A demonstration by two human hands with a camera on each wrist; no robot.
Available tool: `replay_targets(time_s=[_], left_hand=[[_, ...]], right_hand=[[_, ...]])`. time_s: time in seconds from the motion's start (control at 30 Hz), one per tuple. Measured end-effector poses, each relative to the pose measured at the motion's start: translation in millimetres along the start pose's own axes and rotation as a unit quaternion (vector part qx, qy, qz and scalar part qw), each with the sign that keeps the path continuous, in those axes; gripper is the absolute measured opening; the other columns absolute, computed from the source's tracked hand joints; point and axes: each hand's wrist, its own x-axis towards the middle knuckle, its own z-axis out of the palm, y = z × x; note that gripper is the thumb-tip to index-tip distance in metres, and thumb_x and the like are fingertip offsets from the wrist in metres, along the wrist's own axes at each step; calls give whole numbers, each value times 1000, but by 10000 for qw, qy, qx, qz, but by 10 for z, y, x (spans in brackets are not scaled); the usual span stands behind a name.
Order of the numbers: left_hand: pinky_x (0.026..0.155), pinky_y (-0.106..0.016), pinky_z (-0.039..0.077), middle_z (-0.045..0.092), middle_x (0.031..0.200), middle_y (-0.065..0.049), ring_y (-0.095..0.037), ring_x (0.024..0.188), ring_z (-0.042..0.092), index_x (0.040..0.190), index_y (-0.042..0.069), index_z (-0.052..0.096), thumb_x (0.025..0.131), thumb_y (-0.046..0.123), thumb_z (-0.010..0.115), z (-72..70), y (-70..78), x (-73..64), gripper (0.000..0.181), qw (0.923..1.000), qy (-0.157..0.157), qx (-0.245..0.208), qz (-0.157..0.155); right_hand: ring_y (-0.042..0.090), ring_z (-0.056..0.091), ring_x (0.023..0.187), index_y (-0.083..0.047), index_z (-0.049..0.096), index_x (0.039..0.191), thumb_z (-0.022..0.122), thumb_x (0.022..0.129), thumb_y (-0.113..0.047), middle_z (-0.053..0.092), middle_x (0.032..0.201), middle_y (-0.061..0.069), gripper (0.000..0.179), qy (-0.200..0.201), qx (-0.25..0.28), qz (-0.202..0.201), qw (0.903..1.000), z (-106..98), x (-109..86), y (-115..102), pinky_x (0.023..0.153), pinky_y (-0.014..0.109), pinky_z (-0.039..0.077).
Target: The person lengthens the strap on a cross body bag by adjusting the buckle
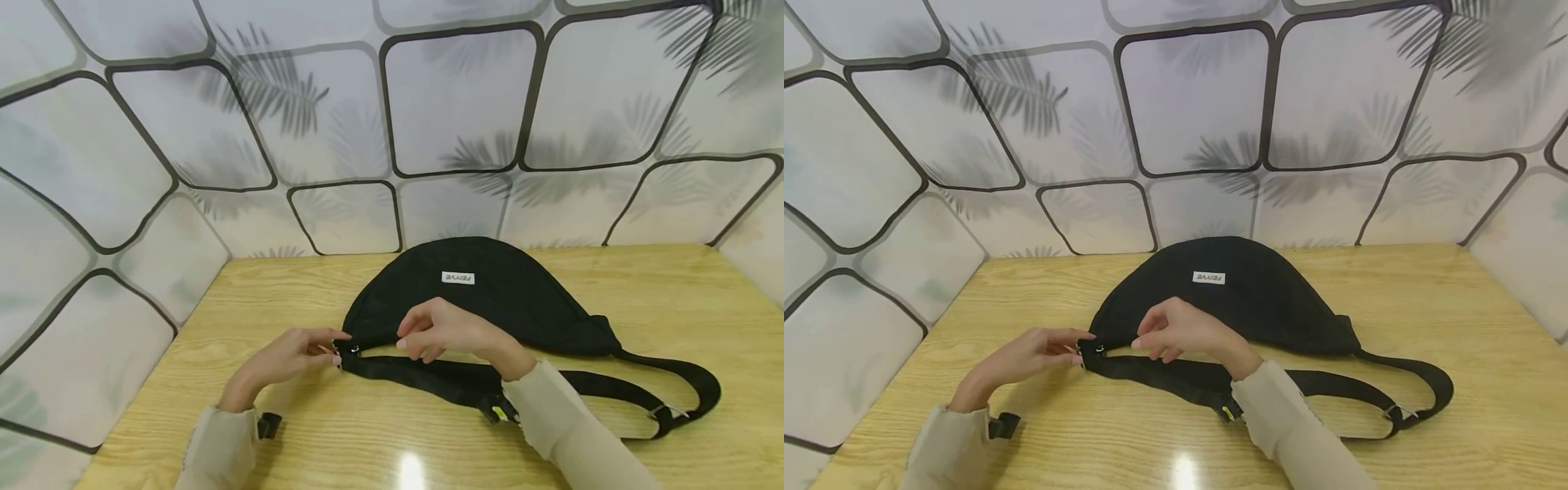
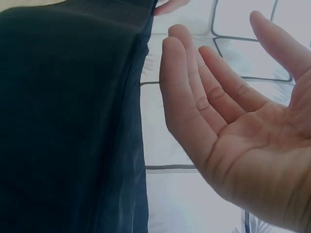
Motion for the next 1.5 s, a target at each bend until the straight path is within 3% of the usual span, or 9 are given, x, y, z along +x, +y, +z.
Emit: replay_targets(time_s=[0.2,0.4,0.7,0.9,1.03,1.17,1.33,1.5], left_hand=[[82,-31,55,73,104,-8,-22,95,70,133,-6,62,99,8,67,-13,-32,-17,37,9995,-286,-138,57],[83,-34,55,72,108,-11,-22,95,69,120,-5,70,100,6,64,23,-48,17,24,9999,-17,69,146],[74,-34,55,68,110,-15,-22,88,70,119,-5,69,101,8,62,53,-25,32,23,9995,205,-184,-177],[72,-33,54,62,118,-21,-21,83,70,122,-8,67,99,2,63,85,-10,65,25,9990,348,-286,-18],[75,-32,55,55,123,-27,-25,89,72,125,-10,63,95,-8,64,106,4,75,31,9981,345,-514,55],[74,-29,54,49,129,-28,-20,84,69,131,-7,61,91,-13,67,118,2,77,41,9981,446,-393,148],[68,-28,53,45,134,-28,-11,75,63,134,-5,58,83,-15,74,151,-5,103,54,9964,663,-104,526],[64,-27,51,48,132,-27,-11,75,63,132,-4,58,80,-17,76,181,24,134,56,9942,788,-57,730]], right_hand=[[22,70,81,11,65,115,69,97,-13,71,96,18,30,-99,-173,33,9998,36,44,10,73,36,59],[17,68,77,9,68,110,71,95,-11,72,87,11,25,-72,-467,85,9988,95,76,47,70,34,58],[12,64,76,5,70,108,72,94,-13,69,85,1,22,-196,-757,89,9969,149,145,58,67,29,55],[11,60,69,5,70,109,71,95,-10,71,87,1,21,-309,-856,-11,9958,179,209,87,61,25,49],[10,60,72,6,69,110,71,95,-7,72,87,2,20,-335,-923,-38,9952,201,259,100,66,24,48],[10,62,78,9,68,113,69,95,-3,72,90,4,21,-325,-911,10,9953,207,318,116,72,24,49],[12,64,83,9,68,113,67,96,1,72,96,8,20,-301,-824,-57,9961,218,418,85,78,27,51],[11,62,76,5,71,106,65,95,3,73,92,6,13,-320,-760,-33,9966,272,515,44,67,26,50]])
